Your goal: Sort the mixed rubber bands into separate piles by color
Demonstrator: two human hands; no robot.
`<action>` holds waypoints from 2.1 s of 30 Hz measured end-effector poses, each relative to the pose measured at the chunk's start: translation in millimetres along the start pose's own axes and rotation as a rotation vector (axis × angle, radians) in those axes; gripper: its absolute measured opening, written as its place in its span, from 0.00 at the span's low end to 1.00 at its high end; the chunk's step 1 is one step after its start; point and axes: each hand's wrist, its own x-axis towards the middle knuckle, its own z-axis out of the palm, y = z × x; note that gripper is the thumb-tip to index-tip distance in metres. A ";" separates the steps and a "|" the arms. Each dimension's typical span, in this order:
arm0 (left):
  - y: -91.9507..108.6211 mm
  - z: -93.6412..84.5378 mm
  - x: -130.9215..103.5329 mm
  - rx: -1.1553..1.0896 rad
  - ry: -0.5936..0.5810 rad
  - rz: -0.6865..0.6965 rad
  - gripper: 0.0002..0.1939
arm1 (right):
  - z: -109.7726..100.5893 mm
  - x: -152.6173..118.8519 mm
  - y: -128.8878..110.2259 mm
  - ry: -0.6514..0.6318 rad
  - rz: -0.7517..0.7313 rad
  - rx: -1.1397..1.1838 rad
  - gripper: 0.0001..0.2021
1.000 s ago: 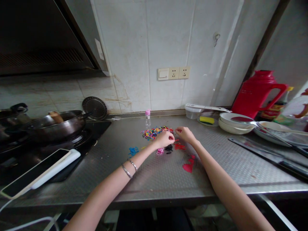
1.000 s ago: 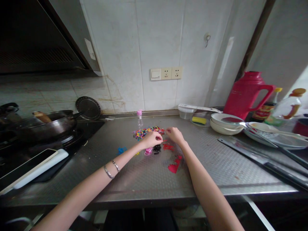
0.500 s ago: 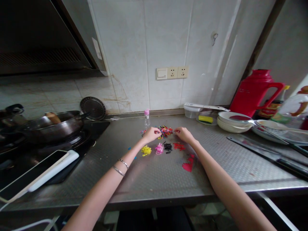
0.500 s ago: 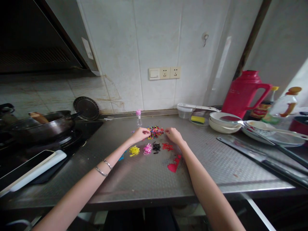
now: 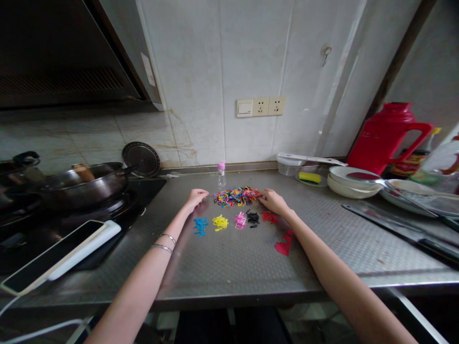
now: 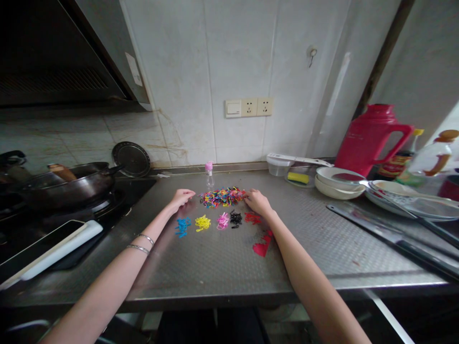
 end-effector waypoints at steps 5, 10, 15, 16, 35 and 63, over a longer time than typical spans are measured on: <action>-5.2 1.5 0.8 -0.019 0.009 0.003 0.12 | 0.0 0.1 -4.8 -0.008 0.021 -0.014 0.12; -6.6 3.6 -0.4 0.014 0.027 0.027 0.11 | 2.7 1.1 -7.6 0.007 0.034 -0.048 0.11; -7.1 5.0 -0.9 0.024 0.044 0.053 0.10 | 3.9 1.5 -9.0 0.040 0.032 -0.065 0.12; -7.6 5.1 -0.6 0.023 0.044 0.059 0.10 | 3.6 1.5 -9.1 0.054 0.031 -0.059 0.13; -16.6 4.1 4.9 0.018 0.034 0.127 0.09 | -0.7 6.7 1.1 0.110 0.052 0.225 0.08; -9.3 3.1 1.4 0.019 0.046 0.064 0.08 | -44.5 -19.0 9.5 -0.490 0.011 0.592 0.13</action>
